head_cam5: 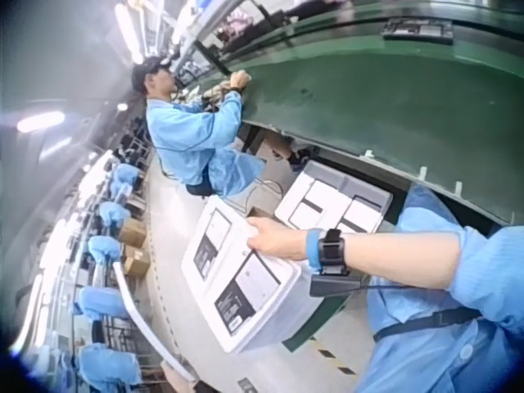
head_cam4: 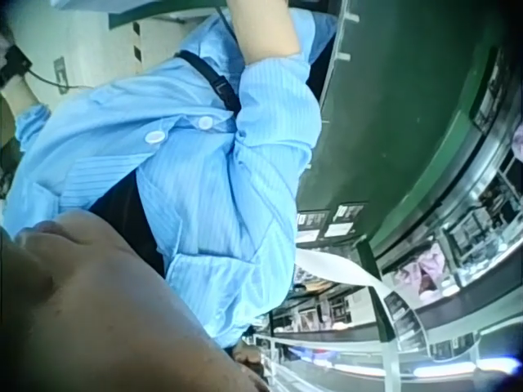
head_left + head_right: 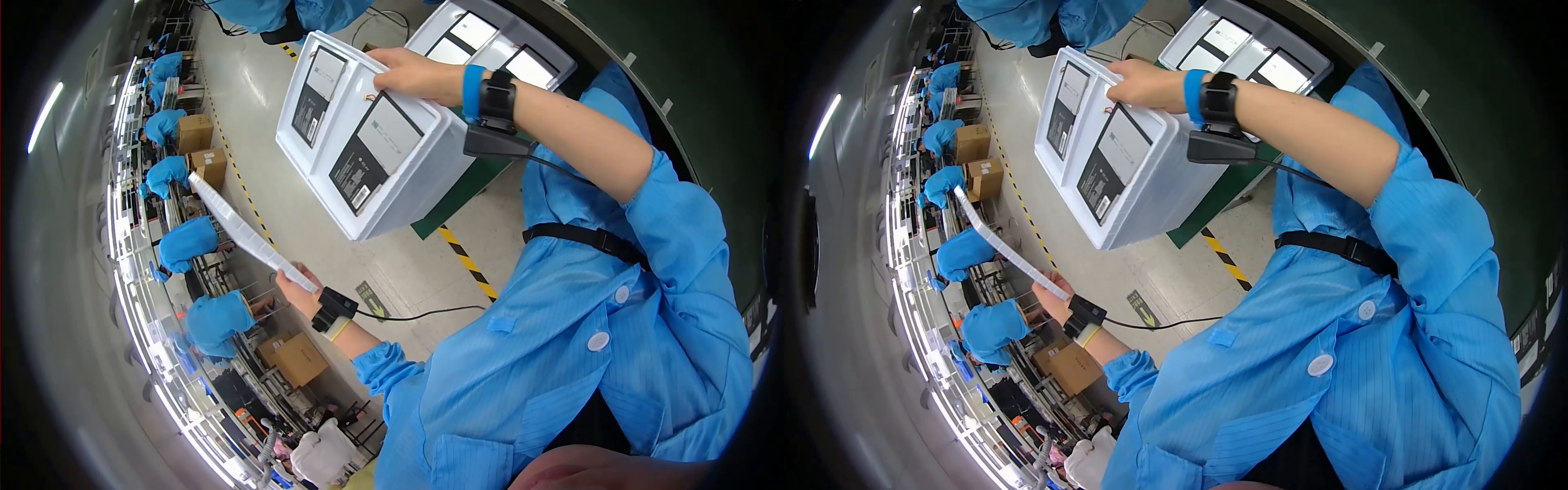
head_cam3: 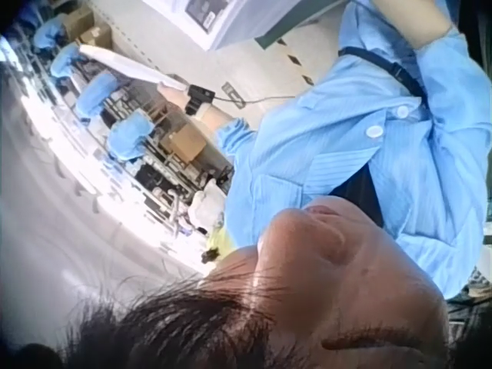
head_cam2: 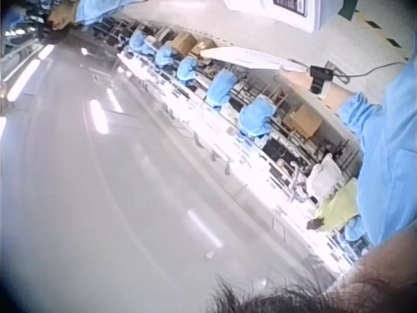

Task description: Assembling battery components into trays and applying technical labels at a factory workstation.

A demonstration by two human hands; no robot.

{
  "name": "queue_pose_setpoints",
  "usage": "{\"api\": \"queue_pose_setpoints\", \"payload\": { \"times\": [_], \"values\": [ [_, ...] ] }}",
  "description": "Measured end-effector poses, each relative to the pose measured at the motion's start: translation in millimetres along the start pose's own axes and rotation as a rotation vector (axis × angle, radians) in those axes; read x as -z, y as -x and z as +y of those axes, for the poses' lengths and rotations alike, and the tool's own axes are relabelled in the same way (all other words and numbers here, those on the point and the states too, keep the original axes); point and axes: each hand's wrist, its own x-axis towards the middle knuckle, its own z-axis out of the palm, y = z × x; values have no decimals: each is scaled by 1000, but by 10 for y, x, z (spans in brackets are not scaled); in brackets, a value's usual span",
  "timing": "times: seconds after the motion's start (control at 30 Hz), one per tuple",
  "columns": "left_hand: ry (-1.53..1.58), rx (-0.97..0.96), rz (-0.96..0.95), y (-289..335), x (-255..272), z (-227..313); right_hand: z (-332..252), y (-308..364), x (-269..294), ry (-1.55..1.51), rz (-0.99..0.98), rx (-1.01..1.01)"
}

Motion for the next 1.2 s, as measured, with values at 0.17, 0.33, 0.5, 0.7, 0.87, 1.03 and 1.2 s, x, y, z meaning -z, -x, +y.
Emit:
{"api": "queue_pose_setpoints", "payload": {
  "times": [0.17,0.33,0.5,0.7,0.87,1.03,1.2],
  "values": [
    [-28,71,133,588,-881,-3,-17,-135,-57,424,207,16],
    [145,20,-103,351,-519,-110,201,-211,-85,841,449,384],
    [532,175,-383,101,-234,-365,320,-304,-179,492,352,247],
    [754,283,-483,129,-181,-504,312,-339,-265,765,374,157],
    [676,179,-708,261,-126,-502,222,-314,-228,669,373,125],
    [-140,-22,-2,569,-443,-386,222,-373,-172,767,382,-26],
    [585,185,-547,513,-182,-478,312,-417,-96,754,357,21]
  ]
}}
